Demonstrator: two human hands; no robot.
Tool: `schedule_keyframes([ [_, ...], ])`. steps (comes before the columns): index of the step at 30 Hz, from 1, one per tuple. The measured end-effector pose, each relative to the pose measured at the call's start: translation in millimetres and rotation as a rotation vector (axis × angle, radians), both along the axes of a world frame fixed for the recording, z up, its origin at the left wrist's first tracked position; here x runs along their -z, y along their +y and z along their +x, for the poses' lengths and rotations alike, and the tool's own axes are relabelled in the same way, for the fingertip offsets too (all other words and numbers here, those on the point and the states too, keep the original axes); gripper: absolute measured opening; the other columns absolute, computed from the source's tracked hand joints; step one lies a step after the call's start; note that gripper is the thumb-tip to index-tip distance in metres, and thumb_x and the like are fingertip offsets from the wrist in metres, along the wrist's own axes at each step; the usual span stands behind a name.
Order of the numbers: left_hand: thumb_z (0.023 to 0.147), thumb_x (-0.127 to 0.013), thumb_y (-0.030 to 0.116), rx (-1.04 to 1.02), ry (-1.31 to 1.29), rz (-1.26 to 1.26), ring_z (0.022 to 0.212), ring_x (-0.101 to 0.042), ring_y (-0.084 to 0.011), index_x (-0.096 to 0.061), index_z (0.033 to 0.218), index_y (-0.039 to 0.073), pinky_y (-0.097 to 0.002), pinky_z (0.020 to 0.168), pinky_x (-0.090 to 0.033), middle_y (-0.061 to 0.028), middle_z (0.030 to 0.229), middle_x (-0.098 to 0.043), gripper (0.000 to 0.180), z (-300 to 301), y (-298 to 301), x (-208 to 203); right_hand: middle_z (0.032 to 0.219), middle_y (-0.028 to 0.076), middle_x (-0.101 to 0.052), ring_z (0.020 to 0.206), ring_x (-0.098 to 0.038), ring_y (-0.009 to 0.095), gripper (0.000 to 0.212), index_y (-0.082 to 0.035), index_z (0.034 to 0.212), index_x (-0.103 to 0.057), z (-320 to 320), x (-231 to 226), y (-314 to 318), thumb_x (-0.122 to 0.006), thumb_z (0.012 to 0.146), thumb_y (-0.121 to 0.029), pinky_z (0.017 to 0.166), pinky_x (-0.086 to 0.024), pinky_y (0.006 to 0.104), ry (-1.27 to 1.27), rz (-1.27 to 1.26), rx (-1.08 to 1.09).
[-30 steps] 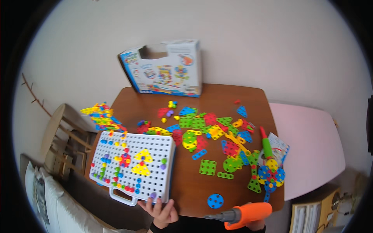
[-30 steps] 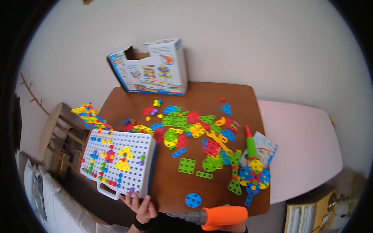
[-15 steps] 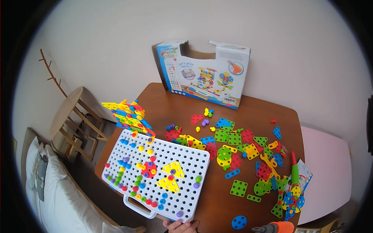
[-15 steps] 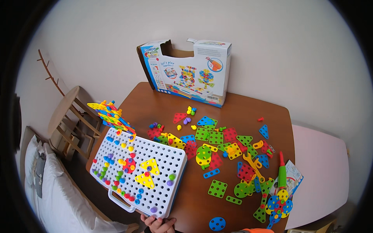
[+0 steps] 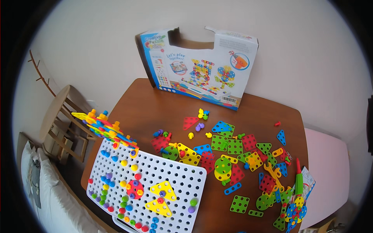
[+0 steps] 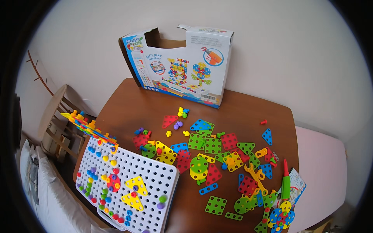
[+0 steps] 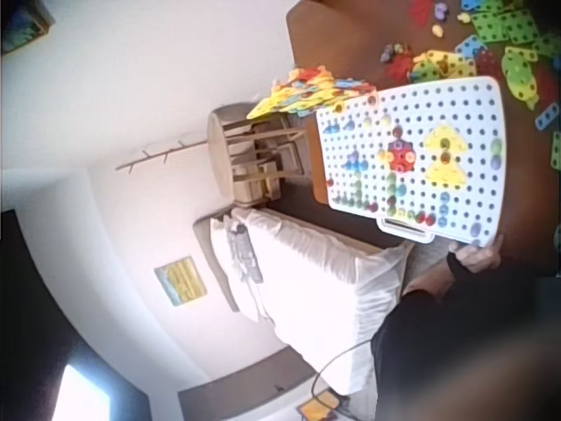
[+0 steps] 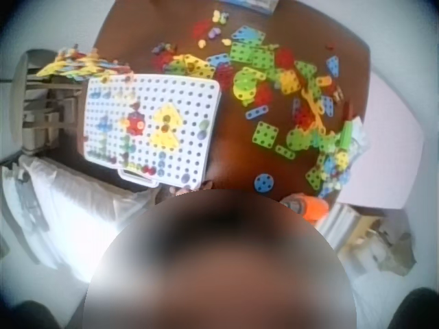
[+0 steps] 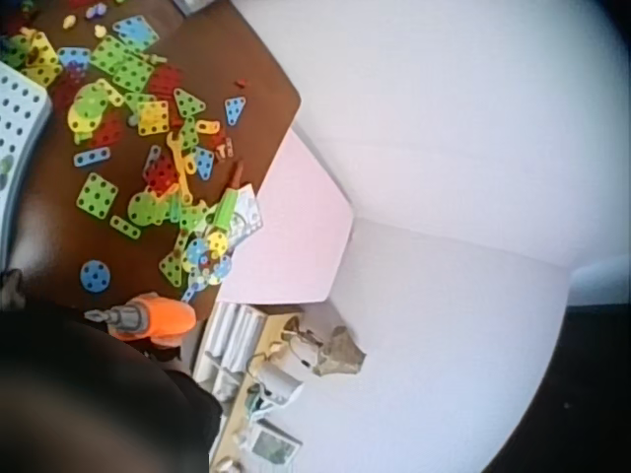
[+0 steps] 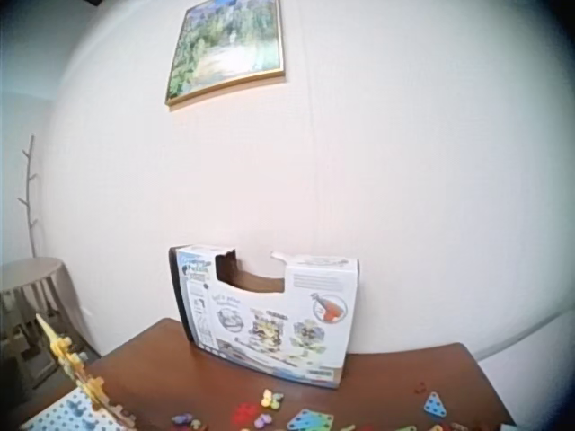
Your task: Assembling a plastic construction toy using a toy drill and screws.
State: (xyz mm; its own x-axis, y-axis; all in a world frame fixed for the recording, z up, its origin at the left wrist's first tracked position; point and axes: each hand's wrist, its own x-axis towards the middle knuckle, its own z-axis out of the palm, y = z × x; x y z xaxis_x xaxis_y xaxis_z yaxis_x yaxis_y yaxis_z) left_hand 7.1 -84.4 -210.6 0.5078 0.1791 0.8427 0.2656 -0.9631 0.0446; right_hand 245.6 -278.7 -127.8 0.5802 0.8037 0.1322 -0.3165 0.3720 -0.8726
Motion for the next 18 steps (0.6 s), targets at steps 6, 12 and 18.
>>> schedule_keyframes([
  [6, 0.077, -0.049, 0.040, 0.033, 0.073, 0.019, 0.129, -0.014, -0.0228, -0.067, 0.082, 0.027, -0.0452, 0.106, -0.009, 0.0013, 0.138, -0.025, 0.023, -5, 2, 16, 0.063, 0.016, -0.058, 0.053, -0.058, 0.026, 0.036, 0.007, 0.079, -0.055, 2, 27, 1, -0.070, 0.064, -0.022, 0.051, -0.049, 0.0356, 0.049, -0.017, 0.115],
  [12, 0.082, -0.045, 0.050, 0.011, 0.220, 0.076, 0.130, -0.010, -0.0235, -0.067, 0.084, 0.028, -0.0459, 0.106, -0.008, 0.0032, 0.140, -0.019, 0.031, -20, -1, 13, 0.065, 0.016, -0.058, 0.053, -0.058, 0.027, 0.037, 0.007, 0.081, -0.055, 1, 29, 0, -0.069, 0.064, -0.022, 0.051, -0.049, 0.0357, 0.071, -0.036, 0.124],
  [18, 0.082, -0.046, 0.044, -0.137, 0.058, 0.091, 0.127, -0.020, -0.0191, -0.062, 0.083, 0.026, -0.0422, 0.104, -0.012, 0.0056, 0.130, -0.038, 0.025, -17, -12, 31, 0.066, 0.016, -0.058, 0.053, -0.058, 0.027, 0.038, 0.007, 0.083, -0.054, 1, 36, -2, -0.069, 0.063, -0.022, 0.051, -0.049, 0.0358, 0.090, -0.050, 0.126],
])
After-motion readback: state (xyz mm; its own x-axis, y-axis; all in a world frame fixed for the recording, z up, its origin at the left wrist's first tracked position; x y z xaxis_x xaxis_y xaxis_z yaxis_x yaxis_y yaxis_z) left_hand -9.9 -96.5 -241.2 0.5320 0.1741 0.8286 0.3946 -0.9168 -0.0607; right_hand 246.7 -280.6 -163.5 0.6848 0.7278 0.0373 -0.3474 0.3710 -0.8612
